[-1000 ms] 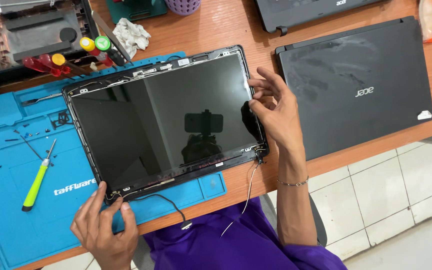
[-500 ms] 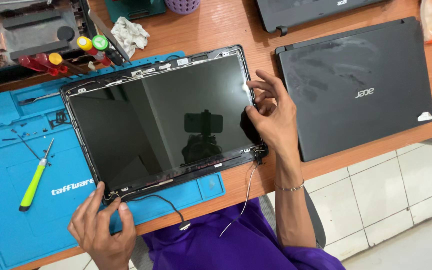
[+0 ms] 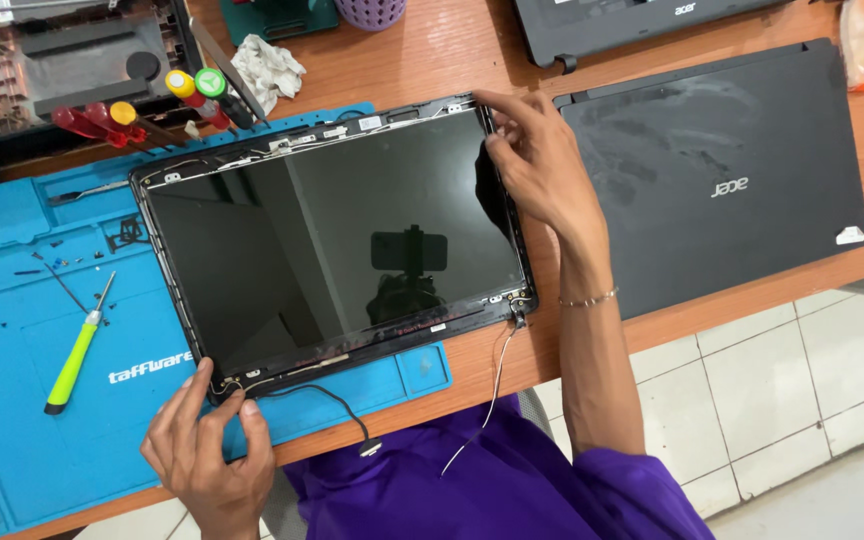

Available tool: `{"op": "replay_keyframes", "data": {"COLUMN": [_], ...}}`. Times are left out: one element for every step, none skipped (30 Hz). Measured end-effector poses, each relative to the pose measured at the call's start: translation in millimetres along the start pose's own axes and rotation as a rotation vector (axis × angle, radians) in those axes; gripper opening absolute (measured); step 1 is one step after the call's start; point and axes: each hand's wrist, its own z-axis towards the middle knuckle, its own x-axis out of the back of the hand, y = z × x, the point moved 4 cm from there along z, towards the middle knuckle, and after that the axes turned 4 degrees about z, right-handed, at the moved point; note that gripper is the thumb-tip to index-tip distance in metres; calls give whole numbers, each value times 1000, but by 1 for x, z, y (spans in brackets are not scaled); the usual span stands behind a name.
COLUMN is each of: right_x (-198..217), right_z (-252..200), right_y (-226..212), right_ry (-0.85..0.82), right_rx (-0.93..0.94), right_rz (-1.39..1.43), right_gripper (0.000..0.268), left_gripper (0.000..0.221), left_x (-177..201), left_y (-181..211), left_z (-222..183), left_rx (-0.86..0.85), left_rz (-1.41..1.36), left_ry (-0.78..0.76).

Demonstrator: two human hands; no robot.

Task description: The person removes a laptop screen panel from the lid assembly, disconnects the display cable from the back of the panel, connects the cable to a replacement screen, and fits the new panel into the lid housing.

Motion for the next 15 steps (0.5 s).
{"op": "replay_keyframes", "data": {"right_x": [0, -1, -1, -1, -2, -1, 0, 0, 0, 0, 0, 0, 0, -1, -1], "right_z": [1, 3, 6, 6, 6, 5, 5, 6, 6, 6, 5, 5, 5, 4, 4], "right_y": [1, 1, 0, 2, 3, 4, 5, 5, 6, 6, 6, 6, 7, 8, 9], "right_ry": [5, 10, 15, 13, 10, 9, 8, 5, 3, 2, 2, 1, 5, 9, 12], "right_rx": [22, 50, 79, 75, 70, 65, 58, 52, 47, 49, 51, 54, 37, 19, 2], "right_rz": [-11, -21, -31, -20, -8, 1, 19, 39, 58, 67, 75, 84, 85, 86, 88], "right_gripper": [39, 38, 38, 37, 37, 36, 35, 34, 33, 33, 33, 33, 33, 33, 33], "left_gripper": [6, 6, 6, 6, 7, 7, 8, 8, 7, 7, 7, 8, 8, 8, 7], "left_x": [1, 1, 0, 1, 1, 1, 1, 1, 1, 1, 1, 1, 0, 0, 0], "left_y": [0, 0, 1, 1, 2, 2, 2, 2, 2, 2, 2, 1, 1, 1, 1], "left_z": [0, 1, 2, 2, 1, 1, 1, 2, 2, 2, 1, 1, 1, 1, 1], "left_rx": [-1, -3, -4, -6, -1, 3, 6, 5, 4, 3, 5, 6, 7, 4, 1], "left_rz": [-2, 2, 6, 9, 6, 1, -5, -4, -4, -3, -2, -1, 0, 1, 2], "left_ry": [1, 4, 8, 5, 6, 7, 8, 9, 9, 10, 8, 7, 6, 9, 12]}}
